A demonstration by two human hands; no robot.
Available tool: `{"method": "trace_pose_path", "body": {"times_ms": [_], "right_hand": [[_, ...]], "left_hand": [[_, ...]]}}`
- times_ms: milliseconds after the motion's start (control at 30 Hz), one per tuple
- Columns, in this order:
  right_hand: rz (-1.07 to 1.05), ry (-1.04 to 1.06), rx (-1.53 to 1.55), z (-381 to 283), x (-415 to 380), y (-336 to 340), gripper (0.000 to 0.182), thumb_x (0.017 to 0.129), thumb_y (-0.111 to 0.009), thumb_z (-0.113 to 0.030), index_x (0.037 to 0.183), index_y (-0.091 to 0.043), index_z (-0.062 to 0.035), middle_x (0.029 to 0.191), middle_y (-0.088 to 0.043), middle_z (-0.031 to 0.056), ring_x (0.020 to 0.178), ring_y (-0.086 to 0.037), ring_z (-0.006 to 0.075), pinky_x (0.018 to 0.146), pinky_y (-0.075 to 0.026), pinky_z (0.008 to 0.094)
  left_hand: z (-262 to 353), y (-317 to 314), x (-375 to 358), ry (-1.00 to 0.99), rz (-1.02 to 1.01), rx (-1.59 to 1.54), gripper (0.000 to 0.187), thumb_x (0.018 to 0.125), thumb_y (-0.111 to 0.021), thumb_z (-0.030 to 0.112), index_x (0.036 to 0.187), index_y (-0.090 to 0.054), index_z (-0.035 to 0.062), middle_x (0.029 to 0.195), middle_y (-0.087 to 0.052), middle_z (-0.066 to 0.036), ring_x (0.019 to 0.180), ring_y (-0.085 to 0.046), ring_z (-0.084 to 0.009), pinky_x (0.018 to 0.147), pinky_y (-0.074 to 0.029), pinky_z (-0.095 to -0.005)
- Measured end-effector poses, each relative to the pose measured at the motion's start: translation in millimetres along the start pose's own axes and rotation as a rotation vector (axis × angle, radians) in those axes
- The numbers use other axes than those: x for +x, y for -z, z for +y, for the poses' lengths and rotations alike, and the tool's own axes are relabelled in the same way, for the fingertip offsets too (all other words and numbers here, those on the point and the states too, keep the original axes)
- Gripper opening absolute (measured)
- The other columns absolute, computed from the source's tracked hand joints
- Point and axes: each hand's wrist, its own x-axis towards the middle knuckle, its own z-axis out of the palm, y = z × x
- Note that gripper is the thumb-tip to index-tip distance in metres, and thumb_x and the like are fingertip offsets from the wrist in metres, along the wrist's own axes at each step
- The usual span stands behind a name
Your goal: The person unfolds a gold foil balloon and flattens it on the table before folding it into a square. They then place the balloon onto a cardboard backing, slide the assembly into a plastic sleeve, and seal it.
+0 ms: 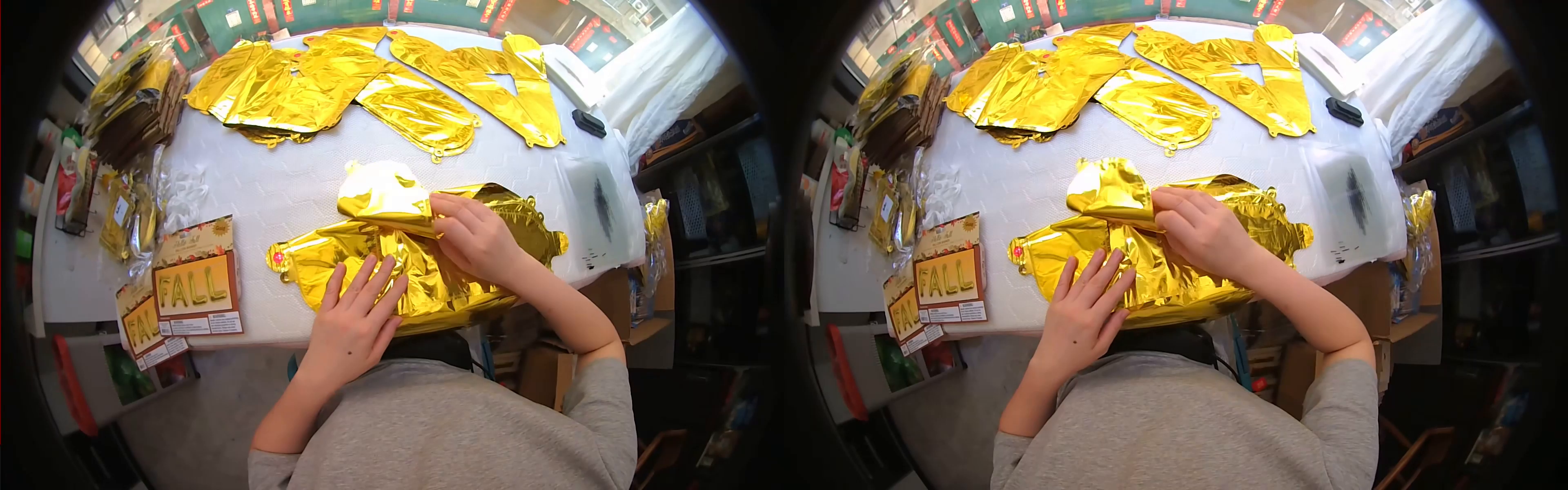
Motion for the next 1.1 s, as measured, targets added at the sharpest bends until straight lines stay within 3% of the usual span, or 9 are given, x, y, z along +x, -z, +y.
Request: {"method": "trace_pose_path", "body": {"times_ms": [33,133,233,433,667,833,967,1100], "right_hand": [[0.001,-0.001,0.0,1.8,-0.8,-0.6,0.03,0.083,-0.074,-0.006,0.111,-0.066,-0.0031,0.129,-0.069,0.0127,0.114,-0.069,0.0313,0.094,-0.057,0.0419],[-0.02,-0.075,0.067,7.1,-1.3,-0.2,0.05,0.082,-0.074,-0.004,0.131,-0.061,-0.0007,0.126,-0.068,0.0135,0.107,-0.068,0.0336,0.093,-0.057,0.0425],[-0.066,-0.092,0.029,13.6,3.7,3.5,0.049,0.082,-0.074,0.001,0.129,-0.06,0.0023,0.125,-0.068,0.0158,0.107,-0.067,0.0364,0.092,-0.057,0.0428],[0.005,0.02,-0.086,4.3,15.6,3.3,0.038,0.078,-0.076,-0.004,0.114,-0.068,-0.0024,0.114,-0.071,0.0099,0.106,-0.068,0.0315,0.091,-0.056,0.0421],[-0.028,-0.199,-0.054,4.3,6.8,-7.0,0.044,0.074,-0.078,-0.004,0.117,-0.068,-0.0032,0.103,-0.066,0.0092,0.095,-0.064,0.031,0.086,-0.052,0.0425],[0.026,-0.034,-0.074,7.7,3.7,-12.8,0.027,0.071,-0.077,-0.003,0.096,-0.067,-0.0055,0.101,-0.063,0.0064,0.092,-0.063,0.0279,0.084,-0.05,0.041],[0.023,0.012,-0.076,5.7,4.8,-10.8,0.023,0.071,-0.076,-0.005,0.09,-0.064,-0.0063,0.103,-0.062,0.0064,0.092,-0.063,0.0272,0.085,-0.051,0.042],[-0.021,0.09,-0.13,4.3,7.5,-10.1,0.021,0.071,-0.076,-0.011,0.087,-0.062,-0.0075,0.103,-0.061,0.0069,0.094,-0.062,0.0269,0.09,-0.051,0.0431]], "left_hand": [[-0.2,0.0,-0.5,0.005,-0.006,-0.001,0.058,0.097,-0.069,0.023,0.152,-0.056,0.0126,0.164,-0.047,-0.014,0.153,-0.042,-0.0339,0.127,-0.024,-0.0559],[2.2,0.6,0.4,0.011,-0.003,0.004,0.057,0.097,-0.069,0.023,0.152,-0.057,0.0124,0.164,-0.048,-0.014,0.153,-0.042,-0.034,0.127,-0.024,-0.0561],[2.6,1.1,0.7,0.012,-0.005,0.007,0.057,0.097,-0.069,0.023,0.152,-0.057,0.0122,0.163,-0.048,-0.014,0.153,-0.042,-0.034,0.127,-0.024,-0.0562],[2.4,0.9,0.8,0.013,-0.003,0.006,0.057,0.097,-0.069,0.023,0.152,-0.057,0.0121,0.163,-0.048,-0.014,0.152,-0.043,-0.034,0.127,-0.024,-0.0562],[1.4,1.9,0.3,0.009,-0.007,0.003,0.059,0.096,-0.07,0.023,0.153,-0.056,0.0124,0.163,-0.048,-0.014,0.153,-0.042,-0.034,0.127,-0.024,-0.0555],[3.0,4.8,1.8,0.001,0.016,-0.031,0.061,0.095,-0.071,0.021,0.154,-0.056,0.0126,0.163,-0.048,-0.014,0.154,-0.041,-0.034,0.128,-0.023,-0.0563],[2.4,6.8,-2.0,-0.045,0.046,-0.007,0.062,0.093,-0.074,0.021,0.152,-0.057,0.0125,0.161,-0.051,-0.013,0.151,-0.044,-0.0346,0.129,-0.02,-0.0568],[-0.5,16.4,-11.1,-0.231,0.191,0.011,0.053,0.09,-0.075,0.02,0.141,-0.065,0.0116,0.152,-0.059,-0.011,0.142,-0.055,-0.0317,0.125,-0.031,-0.0564]]}}
